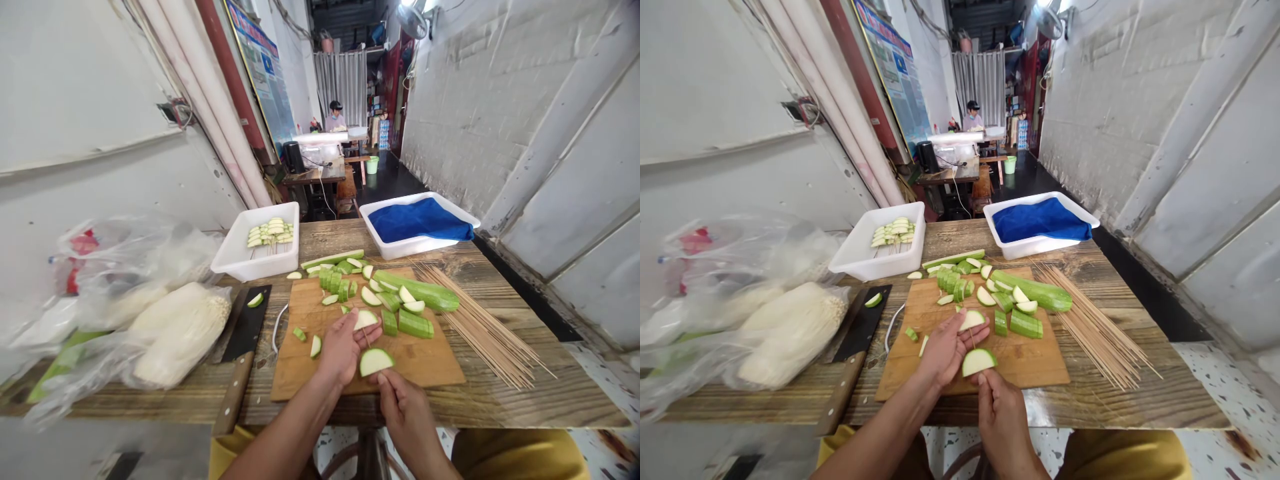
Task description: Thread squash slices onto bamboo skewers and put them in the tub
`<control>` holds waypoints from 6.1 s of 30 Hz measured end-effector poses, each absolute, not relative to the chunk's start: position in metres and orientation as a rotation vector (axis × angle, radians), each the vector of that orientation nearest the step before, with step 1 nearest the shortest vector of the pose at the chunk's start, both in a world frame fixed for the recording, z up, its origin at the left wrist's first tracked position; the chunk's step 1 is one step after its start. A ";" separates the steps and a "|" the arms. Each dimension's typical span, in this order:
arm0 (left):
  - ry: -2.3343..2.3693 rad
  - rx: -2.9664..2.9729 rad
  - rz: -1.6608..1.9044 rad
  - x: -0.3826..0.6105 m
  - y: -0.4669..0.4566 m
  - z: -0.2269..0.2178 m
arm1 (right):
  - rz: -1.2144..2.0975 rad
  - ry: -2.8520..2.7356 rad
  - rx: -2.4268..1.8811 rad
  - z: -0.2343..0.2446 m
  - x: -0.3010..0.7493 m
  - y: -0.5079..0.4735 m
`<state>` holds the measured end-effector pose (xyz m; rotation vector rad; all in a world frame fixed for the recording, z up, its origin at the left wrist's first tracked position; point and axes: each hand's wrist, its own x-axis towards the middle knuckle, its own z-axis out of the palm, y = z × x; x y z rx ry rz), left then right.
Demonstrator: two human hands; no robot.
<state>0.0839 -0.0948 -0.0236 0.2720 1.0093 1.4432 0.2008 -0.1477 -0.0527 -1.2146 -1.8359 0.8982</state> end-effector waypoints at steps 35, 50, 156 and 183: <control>1.559 2.308 0.568 0.073 -0.063 -0.032 | 0.754 -1.571 -1.374 -0.063 0.267 -0.138; 1.473 2.520 -0.049 0.080 -0.054 0.006 | 0.800 -1.681 -1.315 -0.063 0.264 -0.140; 1.046 0.278 1.405 0.041 -0.093 -0.008 | 1.039 -1.932 -1.039 -0.051 0.229 -0.166; 1.100 0.308 1.382 0.043 -0.095 -0.004 | 1.039 -1.909 -1.058 -0.051 0.229 -0.168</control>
